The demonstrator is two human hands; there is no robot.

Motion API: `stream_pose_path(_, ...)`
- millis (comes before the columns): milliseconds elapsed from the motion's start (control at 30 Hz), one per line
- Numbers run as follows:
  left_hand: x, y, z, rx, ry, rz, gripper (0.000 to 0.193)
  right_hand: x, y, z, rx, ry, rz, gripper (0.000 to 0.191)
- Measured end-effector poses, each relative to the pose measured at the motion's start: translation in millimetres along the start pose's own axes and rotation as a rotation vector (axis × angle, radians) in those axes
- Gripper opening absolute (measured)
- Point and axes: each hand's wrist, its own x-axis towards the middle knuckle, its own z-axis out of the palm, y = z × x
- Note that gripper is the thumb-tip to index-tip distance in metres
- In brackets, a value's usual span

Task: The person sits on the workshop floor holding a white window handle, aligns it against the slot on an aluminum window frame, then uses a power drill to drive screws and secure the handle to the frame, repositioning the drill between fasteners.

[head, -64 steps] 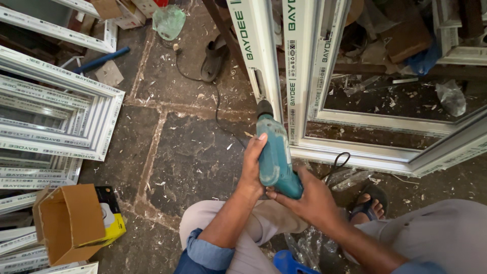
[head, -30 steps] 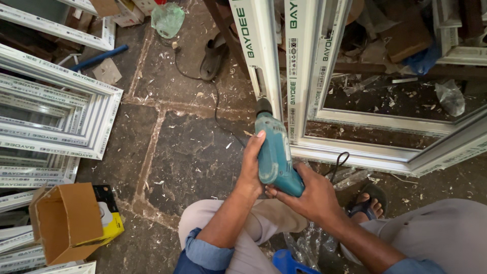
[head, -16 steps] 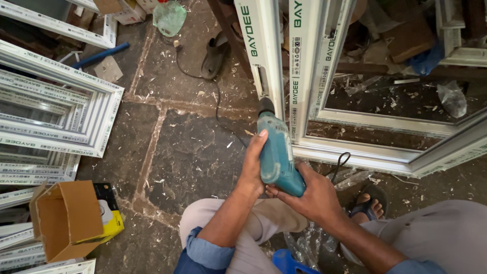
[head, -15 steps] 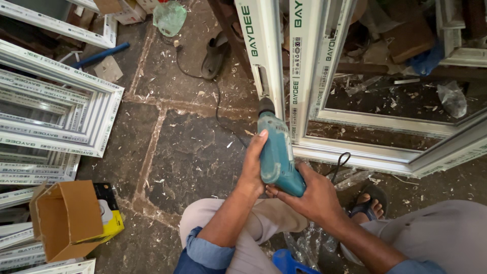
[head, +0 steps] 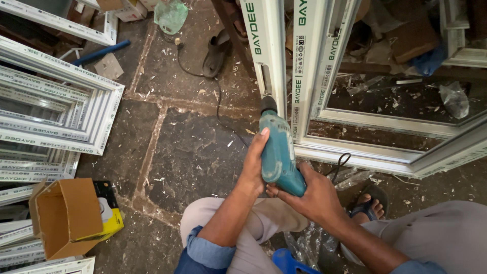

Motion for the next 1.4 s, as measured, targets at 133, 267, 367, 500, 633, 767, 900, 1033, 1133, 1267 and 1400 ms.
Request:
stream_pose_path(133,1,3,1,0.032,-0.019,0.041,0.054,0,0,2,0.002,-0.027,0.026,0.074)
stream_pose_path(267,-1,7,4,0.063,0.018,0.024,0.055,1,0,6,0.045,-0.003,-0.009,0.078)
stream_pose_path(367,-2,10,6,0.061,0.037,0.006,0.057,2,1,7,0.056,-0.002,-0.036,0.080)
stream_pose_path(500,0,11,6,0.045,0.060,-0.020,0.058,0,2,7,0.051,-0.016,-0.023,0.076)
stream_pose_path(633,2,10,2,0.024,0.040,-0.015,0.054,-1,0,8,0.017,-0.013,0.016,0.075)
stream_pose_path(767,5,8,-2,0.019,0.045,-0.022,0.049,-1,-2,8,0.057,0.017,-0.037,0.081)
stream_pose_path(900,8,8,-5,0.021,0.026,0.009,0.047,-2,-4,8,0.036,0.009,-0.012,0.083)
stream_pose_path(1033,8,9,-8,0.050,0.009,0.017,0.045,-4,-6,8,0.097,0.064,-0.098,0.086)
stream_pose_path(1133,8,12,-9,0.063,0.010,0.017,0.045,-3,-8,10,0.036,0.006,0.029,0.084)
stream_pose_path(1267,7,16,-8,0.100,0.066,0.024,0.043,-2,-6,15,0.054,-0.063,0.096,0.082)
stream_pose_path(1400,4,23,-15,0.100,0.087,0.012,0.049,-4,0,19,0.229,-0.042,-0.104,0.080)
